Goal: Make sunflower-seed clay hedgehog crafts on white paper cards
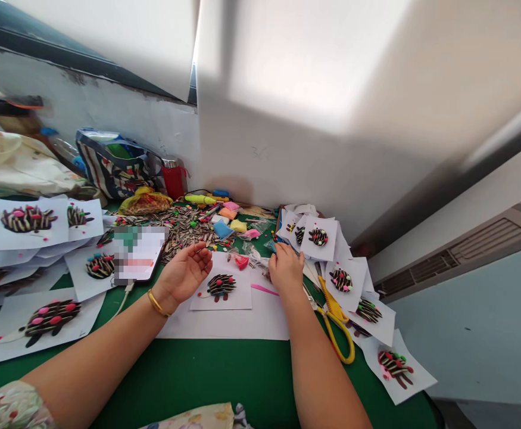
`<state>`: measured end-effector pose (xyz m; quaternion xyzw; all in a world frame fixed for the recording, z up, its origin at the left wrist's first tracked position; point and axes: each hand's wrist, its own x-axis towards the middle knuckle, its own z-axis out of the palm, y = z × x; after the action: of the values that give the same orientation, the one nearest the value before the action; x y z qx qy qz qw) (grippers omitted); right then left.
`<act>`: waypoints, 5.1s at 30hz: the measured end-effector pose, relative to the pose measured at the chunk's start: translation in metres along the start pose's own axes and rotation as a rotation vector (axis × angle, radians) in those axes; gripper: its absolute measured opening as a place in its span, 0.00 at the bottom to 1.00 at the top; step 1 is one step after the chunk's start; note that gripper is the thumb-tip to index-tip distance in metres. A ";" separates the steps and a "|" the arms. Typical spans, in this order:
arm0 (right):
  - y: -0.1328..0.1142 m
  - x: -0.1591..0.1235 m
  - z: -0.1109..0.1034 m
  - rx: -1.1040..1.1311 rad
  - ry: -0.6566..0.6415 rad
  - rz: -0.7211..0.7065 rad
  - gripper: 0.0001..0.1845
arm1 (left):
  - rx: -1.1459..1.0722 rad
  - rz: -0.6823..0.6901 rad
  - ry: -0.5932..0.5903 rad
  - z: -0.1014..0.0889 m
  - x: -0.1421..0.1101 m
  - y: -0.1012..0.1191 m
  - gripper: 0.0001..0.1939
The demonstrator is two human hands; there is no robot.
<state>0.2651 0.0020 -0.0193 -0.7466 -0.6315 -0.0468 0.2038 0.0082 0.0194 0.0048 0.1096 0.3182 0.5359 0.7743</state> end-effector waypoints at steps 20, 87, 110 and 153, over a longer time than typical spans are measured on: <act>-0.004 -0.004 0.000 0.169 0.064 -0.135 0.19 | 0.037 0.029 -0.008 -0.003 0.001 -0.002 0.04; -0.060 -0.046 -0.017 0.912 -0.107 -0.358 0.08 | 1.280 1.005 -0.500 -0.008 -0.016 -0.023 0.04; -0.053 -0.041 -0.024 1.083 -0.467 -0.287 0.14 | 1.514 1.326 -0.659 -0.001 -0.024 -0.016 0.07; -0.049 -0.043 -0.009 1.383 -0.522 0.043 0.14 | 1.310 1.031 -0.541 -0.005 -0.021 -0.018 0.11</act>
<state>0.2114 -0.0353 -0.0133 -0.4467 -0.5301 0.5449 0.4716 0.0138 -0.0076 -0.0005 0.7857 0.2783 0.4843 0.2659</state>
